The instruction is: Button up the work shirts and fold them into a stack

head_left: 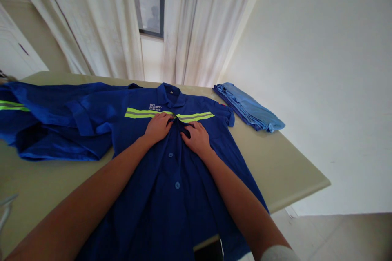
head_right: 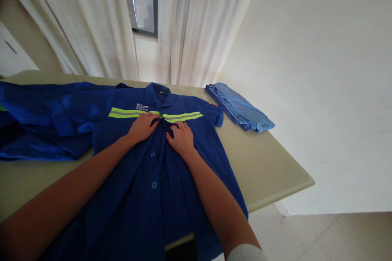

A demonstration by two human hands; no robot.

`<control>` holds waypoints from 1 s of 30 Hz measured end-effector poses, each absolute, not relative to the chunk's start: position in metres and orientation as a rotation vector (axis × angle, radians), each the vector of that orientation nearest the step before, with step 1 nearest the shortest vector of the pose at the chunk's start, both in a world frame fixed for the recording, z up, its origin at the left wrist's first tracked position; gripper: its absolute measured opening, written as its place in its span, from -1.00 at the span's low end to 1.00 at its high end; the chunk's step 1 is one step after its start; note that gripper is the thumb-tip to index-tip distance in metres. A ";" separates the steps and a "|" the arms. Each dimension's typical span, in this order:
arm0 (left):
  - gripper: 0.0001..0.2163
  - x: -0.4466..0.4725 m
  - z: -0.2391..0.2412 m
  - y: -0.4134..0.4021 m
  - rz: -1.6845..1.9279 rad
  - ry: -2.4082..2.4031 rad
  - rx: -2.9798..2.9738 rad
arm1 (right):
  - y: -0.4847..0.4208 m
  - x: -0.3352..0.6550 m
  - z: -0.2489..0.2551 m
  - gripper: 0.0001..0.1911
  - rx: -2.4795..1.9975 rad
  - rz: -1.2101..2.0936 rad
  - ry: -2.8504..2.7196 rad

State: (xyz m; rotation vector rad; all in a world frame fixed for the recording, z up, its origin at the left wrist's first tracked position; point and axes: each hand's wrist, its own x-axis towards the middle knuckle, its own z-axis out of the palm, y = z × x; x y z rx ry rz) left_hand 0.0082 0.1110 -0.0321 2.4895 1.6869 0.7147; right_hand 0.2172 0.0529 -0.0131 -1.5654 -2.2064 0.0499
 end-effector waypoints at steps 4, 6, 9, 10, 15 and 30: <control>-0.72 0.008 -0.033 0.111 0.716 1.701 2.490 | 0.050 0.212 -0.011 -0.84 -1.586 0.011 -2.268; -0.72 0.008 -0.034 0.111 0.722 1.701 2.494 | 0.047 0.211 -0.009 -0.85 -1.623 -0.006 -2.246; -0.72 0.008 -0.033 0.111 0.722 1.690 2.499 | 0.042 0.211 -0.001 -0.79 -1.721 -0.033 -2.248; -0.71 0.008 -0.033 0.111 0.721 1.688 2.499 | 0.039 0.211 0.002 -0.78 -1.762 -0.039 -2.258; -0.71 0.009 -0.030 0.109 0.705 1.701 2.498 | 0.032 0.212 0.004 -0.83 -1.768 -0.032 -2.303; -0.71 0.009 -0.031 0.109 0.723 1.698 2.482 | 0.079 0.267 -0.023 -0.85 -1.461 0.753 -1.893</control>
